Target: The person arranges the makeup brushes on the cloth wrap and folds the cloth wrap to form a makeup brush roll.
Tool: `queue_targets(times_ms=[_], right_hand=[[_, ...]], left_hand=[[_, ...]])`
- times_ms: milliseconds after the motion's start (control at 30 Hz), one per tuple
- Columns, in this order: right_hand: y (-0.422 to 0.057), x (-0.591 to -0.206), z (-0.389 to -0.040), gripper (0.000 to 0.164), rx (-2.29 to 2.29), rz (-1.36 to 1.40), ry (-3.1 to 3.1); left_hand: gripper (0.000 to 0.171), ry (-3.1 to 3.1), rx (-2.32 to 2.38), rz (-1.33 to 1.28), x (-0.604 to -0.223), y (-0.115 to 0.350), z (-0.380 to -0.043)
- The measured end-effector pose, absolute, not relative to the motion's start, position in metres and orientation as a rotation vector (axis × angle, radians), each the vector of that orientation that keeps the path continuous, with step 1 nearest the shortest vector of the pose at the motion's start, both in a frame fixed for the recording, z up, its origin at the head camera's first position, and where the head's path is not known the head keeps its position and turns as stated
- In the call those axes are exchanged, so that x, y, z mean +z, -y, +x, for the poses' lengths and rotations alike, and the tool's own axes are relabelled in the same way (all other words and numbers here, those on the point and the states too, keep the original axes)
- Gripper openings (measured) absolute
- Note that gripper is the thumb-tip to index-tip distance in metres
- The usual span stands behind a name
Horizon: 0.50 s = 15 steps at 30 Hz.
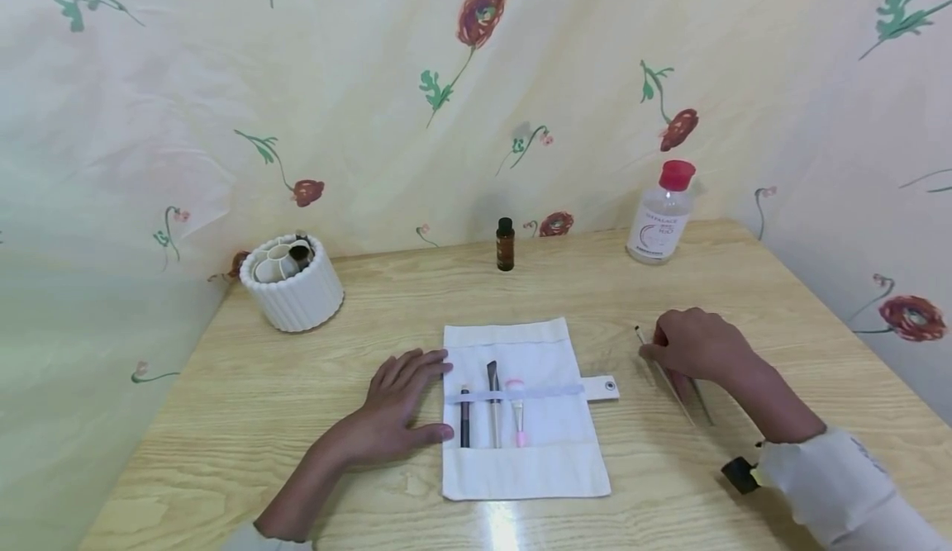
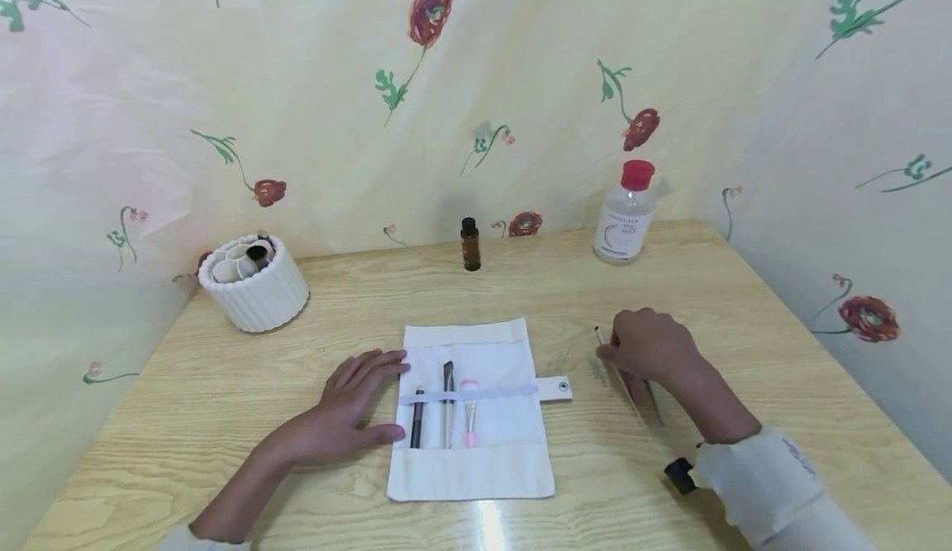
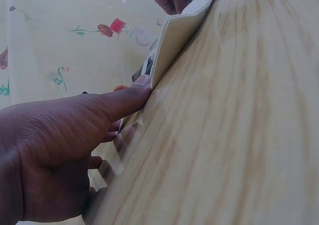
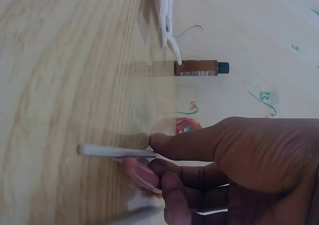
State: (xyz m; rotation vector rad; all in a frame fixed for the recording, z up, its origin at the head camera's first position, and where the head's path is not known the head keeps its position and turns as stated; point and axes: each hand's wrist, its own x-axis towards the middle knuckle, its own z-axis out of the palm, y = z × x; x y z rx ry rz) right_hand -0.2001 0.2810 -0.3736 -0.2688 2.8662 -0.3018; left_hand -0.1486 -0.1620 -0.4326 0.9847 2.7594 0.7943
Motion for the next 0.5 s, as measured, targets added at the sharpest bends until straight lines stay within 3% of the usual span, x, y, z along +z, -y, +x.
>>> queue_targets(times_ms=[500], right_hand=[[-0.272, -0.359, -0.212, 0.021, -0.622, -0.297, -2.794]], left_hand=[[0.086, -2.759, 0.789, 0.992, -0.432, 0.163, -0.148]])
